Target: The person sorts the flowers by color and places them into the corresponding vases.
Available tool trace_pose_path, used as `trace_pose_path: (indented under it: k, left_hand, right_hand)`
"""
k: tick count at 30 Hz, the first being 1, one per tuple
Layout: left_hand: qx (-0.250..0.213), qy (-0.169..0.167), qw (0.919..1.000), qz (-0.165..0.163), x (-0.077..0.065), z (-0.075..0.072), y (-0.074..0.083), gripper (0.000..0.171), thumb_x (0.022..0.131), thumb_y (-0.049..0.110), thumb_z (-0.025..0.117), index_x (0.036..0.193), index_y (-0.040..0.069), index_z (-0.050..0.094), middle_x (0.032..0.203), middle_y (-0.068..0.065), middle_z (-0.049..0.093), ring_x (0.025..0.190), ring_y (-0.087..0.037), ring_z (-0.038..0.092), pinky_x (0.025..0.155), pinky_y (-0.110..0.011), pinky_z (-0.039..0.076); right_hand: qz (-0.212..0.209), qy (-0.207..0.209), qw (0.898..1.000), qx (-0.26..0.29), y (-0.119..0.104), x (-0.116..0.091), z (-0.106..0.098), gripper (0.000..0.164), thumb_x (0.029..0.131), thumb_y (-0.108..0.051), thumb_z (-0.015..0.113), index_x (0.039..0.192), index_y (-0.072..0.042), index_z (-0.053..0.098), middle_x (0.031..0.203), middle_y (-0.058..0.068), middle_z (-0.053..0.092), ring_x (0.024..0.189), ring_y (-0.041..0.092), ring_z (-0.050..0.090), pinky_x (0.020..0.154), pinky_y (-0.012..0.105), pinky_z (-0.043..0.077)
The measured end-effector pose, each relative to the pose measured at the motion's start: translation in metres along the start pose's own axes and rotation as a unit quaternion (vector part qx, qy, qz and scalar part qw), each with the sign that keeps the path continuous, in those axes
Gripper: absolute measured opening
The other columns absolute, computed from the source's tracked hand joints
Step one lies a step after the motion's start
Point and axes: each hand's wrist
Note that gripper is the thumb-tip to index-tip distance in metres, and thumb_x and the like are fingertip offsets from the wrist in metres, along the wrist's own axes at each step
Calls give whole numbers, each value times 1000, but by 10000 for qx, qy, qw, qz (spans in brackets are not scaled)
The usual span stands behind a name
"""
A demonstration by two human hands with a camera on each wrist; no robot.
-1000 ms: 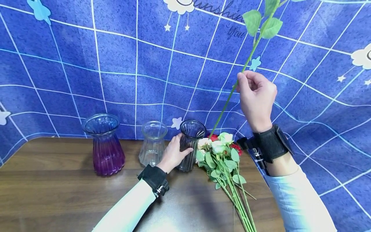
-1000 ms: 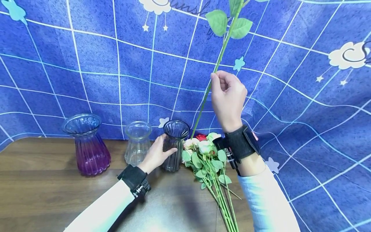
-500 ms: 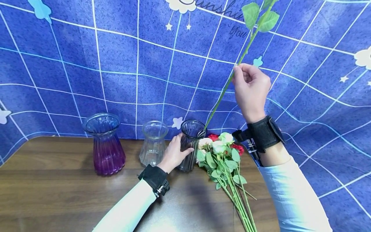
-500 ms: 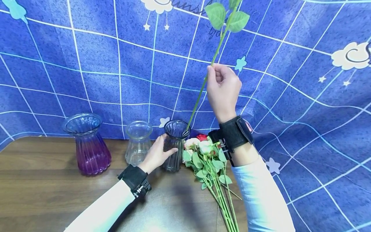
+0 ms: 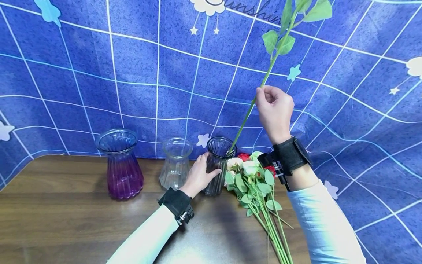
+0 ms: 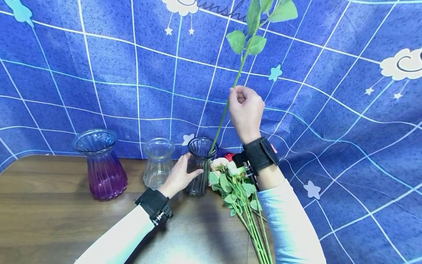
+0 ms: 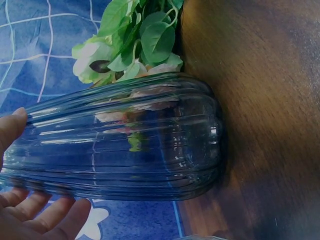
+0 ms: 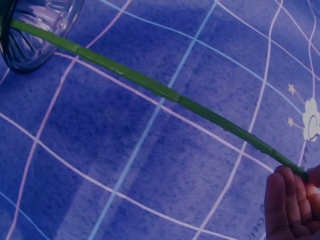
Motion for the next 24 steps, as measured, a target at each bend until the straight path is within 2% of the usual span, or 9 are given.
trace_pose_path:
  k: [6, 13, 17, 24]
  left_hand:
    - [-154, 2, 9999, 22, -1, -1, -1, 71, 82, 36, 70, 136, 1, 40, 125, -20, 52, 119, -33, 51, 100, -45, 42]
    - [-226, 6, 9997, 64, -1, -1, 0, 70, 82, 34, 71, 135, 1, 40, 125, -20, 52, 119, -34, 51, 100, -45, 42]
    - [-226, 31, 9997, 103, -1, -1, 1, 70, 82, 34, 71, 135, 1, 40, 124, -20, 52, 117, -34, 51, 100, -46, 43]
    - [-282, -20, 9996, 60, -2, -1, 0, 70, 83, 34, 70, 136, 1, 39, 125, -20, 51, 119, -34, 50, 100, -46, 42]
  right_hand:
    - [169, -208, 9996, 90, 4, -5, 9, 20, 88, -15, 60, 91, 1, 71, 73, 15, 69, 51, -13, 50, 52, 13, 40]
    - [140, -377, 9992, -7, 9, -9, 13, 20, 88, -16, 59, 92, 0, 71, 71, 13, 68, 51, -12, 49, 55, 13, 38]
    - [152, -414, 9990, -30, 11, -14, 17, 21, 88, -16, 60, 95, 0, 71, 75, 17, 69, 54, -13, 48, 56, 11, 38]
    - [166, -354, 9992, 81, 18, -20, 24, 21, 86, -13, 62, 99, 1, 70, 82, 18, 71, 55, -14, 50, 58, 9, 40]
Point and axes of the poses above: each hand's wrist, its own x-axis towards the middle knuckle, its own z-axis out of the palm, y = z × x
